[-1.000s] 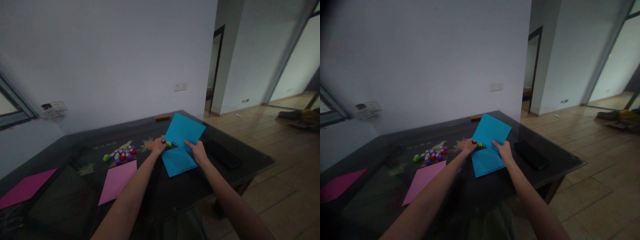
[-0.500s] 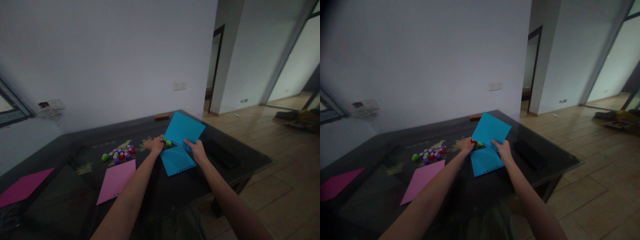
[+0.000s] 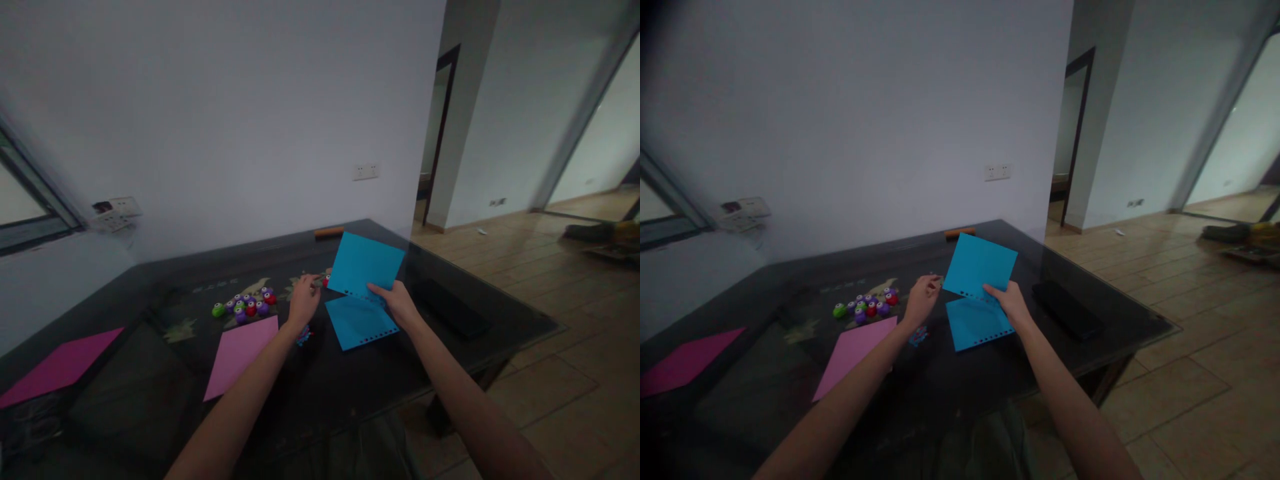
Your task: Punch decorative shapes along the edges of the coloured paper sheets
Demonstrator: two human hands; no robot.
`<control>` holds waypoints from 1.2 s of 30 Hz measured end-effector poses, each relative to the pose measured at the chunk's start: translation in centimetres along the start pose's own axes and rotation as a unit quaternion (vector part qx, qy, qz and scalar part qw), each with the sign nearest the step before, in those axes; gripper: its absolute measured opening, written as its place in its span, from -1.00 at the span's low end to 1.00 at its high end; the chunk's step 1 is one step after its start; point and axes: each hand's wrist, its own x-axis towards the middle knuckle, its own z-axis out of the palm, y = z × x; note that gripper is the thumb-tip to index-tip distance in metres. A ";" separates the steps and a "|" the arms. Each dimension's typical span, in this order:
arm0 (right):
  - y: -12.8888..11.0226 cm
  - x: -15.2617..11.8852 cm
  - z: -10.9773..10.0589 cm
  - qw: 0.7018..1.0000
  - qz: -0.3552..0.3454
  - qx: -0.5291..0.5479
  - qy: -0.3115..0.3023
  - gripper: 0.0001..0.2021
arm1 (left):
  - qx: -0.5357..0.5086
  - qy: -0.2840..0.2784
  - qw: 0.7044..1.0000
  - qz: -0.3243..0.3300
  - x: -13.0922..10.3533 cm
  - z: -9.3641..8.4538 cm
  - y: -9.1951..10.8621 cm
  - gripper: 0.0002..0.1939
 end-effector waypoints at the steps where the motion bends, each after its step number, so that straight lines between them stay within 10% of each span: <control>1: 0.0 -0.1 0.1 1.000 0.012 -0.006 -0.015 -0.54 | -0.061 0.015 0.998 -0.022 -0.9 -0.5 0.3 -0.73; 5: 0.1 -0.6 0.4 0.993 0.049 -0.046 -0.093 -0.55 | -0.230 0.004 0.969 -0.087 -4.3 -1.5 1.7 -0.75; 15: -0.5 -1.3 1.1 0.966 0.062 -0.158 -0.194 -0.61 | -0.218 -0.021 0.971 -0.092 -5.9 -1.6 1.1 -0.75; 36: -0.1 0.2 -0.1 0.996 -0.023 -0.081 -0.032 -0.69 | -0.234 -0.058 0.965 -0.104 -6.4 -1.9 2.4 -0.46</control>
